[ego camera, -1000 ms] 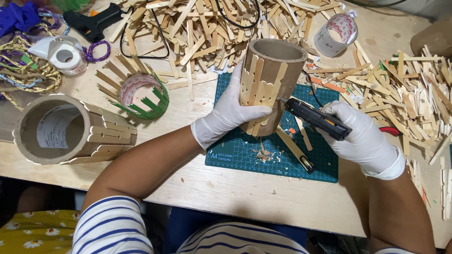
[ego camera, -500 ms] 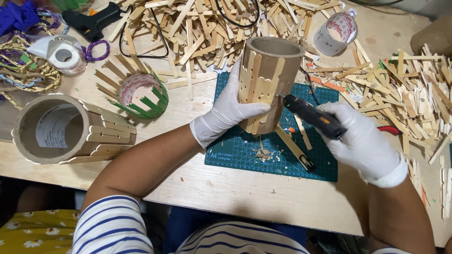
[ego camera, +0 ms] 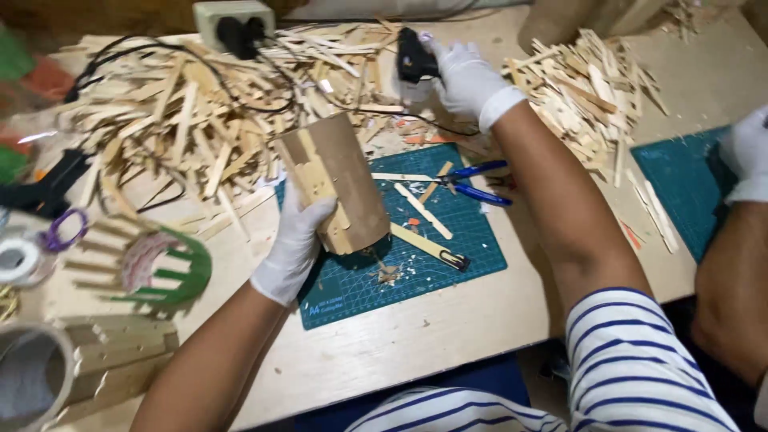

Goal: Gluing wooden strips onto a cardboard tube using a hot glue gun.

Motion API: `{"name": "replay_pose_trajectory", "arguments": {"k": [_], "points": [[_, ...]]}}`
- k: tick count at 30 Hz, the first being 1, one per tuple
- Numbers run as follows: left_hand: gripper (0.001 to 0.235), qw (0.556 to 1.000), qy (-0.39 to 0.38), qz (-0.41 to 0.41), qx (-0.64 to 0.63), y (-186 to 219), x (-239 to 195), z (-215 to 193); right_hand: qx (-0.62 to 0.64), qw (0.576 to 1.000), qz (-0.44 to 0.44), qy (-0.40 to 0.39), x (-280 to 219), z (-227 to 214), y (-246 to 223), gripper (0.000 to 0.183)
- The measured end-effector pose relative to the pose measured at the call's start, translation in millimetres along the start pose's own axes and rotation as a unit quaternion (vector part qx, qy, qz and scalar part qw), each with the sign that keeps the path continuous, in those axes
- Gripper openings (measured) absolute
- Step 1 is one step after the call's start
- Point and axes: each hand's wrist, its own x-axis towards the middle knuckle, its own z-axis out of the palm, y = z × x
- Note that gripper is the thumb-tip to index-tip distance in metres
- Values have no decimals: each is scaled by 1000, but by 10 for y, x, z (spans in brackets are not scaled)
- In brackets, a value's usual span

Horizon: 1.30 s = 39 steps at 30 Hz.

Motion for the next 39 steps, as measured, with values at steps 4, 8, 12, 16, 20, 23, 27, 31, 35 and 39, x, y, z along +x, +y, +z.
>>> {"name": "replay_pose_trajectory", "arguments": {"k": [4,8,12,16,20,23,27,31,35,39], "points": [[97,999,-14,26,-11,50,-9,-21,33,997,-63,29,247,194,180,59],[86,999,-5,8,-41,-117,57,-206,-119,978,-102,137,-22,165,150,65],[87,996,-51,66,-44,-447,149,-433,94,962,-228,113,-950,-202,-745,30],[93,997,-12,41,-57,-358,137,-437,151,968,-201,29,-1337,52,-986,31],[103,998,-19,-40,-37,-380,120,-367,190,972,-129,-51,-1470,148,-1083,35],[101,997,-50,23,-52,-613,235,-429,194,970,-141,-37,-1490,264,-1003,39],[109,996,-25,4,-83,-836,330,-542,157,978,-132,37,-1508,820,-700,40],[128,998,-44,-13,-49,-747,199,-540,201,977,-70,1,-1545,581,-982,36],[104,994,-88,33,-54,-545,162,-449,298,953,-42,-40,-1475,229,-1192,33],[103,998,-59,8,-11,-365,124,-389,470,878,62,-65,-1481,223,-1032,25]]}}
